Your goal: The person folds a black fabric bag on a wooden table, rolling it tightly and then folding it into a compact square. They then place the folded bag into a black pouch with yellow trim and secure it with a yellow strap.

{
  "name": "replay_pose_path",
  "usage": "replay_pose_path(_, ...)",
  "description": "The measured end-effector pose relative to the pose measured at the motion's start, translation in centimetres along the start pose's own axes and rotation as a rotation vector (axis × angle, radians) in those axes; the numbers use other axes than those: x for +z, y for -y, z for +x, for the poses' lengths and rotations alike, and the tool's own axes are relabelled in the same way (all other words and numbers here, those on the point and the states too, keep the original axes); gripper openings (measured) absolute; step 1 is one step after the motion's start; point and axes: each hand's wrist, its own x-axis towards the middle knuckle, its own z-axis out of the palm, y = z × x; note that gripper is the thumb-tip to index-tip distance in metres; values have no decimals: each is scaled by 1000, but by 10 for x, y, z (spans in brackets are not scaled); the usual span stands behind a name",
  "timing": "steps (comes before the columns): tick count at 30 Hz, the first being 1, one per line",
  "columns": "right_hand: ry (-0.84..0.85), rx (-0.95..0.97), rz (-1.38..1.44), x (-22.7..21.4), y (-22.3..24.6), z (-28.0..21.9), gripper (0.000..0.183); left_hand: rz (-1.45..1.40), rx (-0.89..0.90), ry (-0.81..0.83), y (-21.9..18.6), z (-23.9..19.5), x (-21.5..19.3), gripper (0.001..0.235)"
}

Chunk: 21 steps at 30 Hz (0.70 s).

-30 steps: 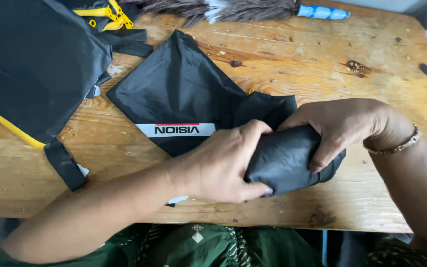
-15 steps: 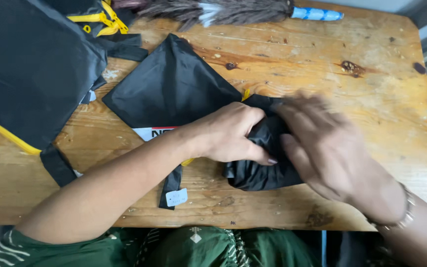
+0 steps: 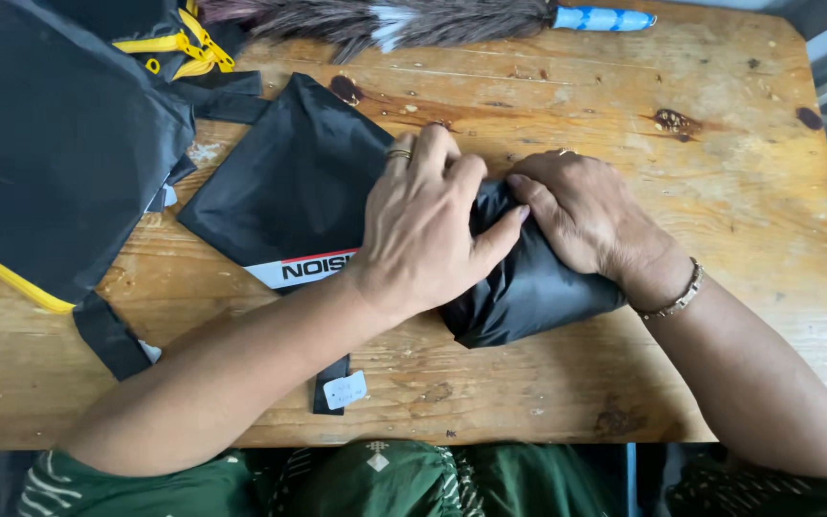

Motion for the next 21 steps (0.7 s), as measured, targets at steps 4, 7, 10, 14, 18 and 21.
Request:
replay_pose_path(4,-7,41,53,2,3,4,37,-129,-232,411,7,22,-20,80)
replay_pose_path(7,-36,80,53,6,-1,4,37,-261,-314,641,11,36,-29,90)
replay_pose_path(10,-69,112,24,12,-3,7,38,-254,-369,690,6,41,-32,89)
replay_pose_path(14,-131,45,-15,14,-2,7,40,-242,-406,711,1,46,-33,90)
replay_pose_path(18,-186,-23,-51,20,-8,-11,42,-180,-427,831,-16,48,-56,109)
replay_pose_path(21,-323,-258,-116,24,2,-38,34,-100,-295,937,-31,48,-58,106)
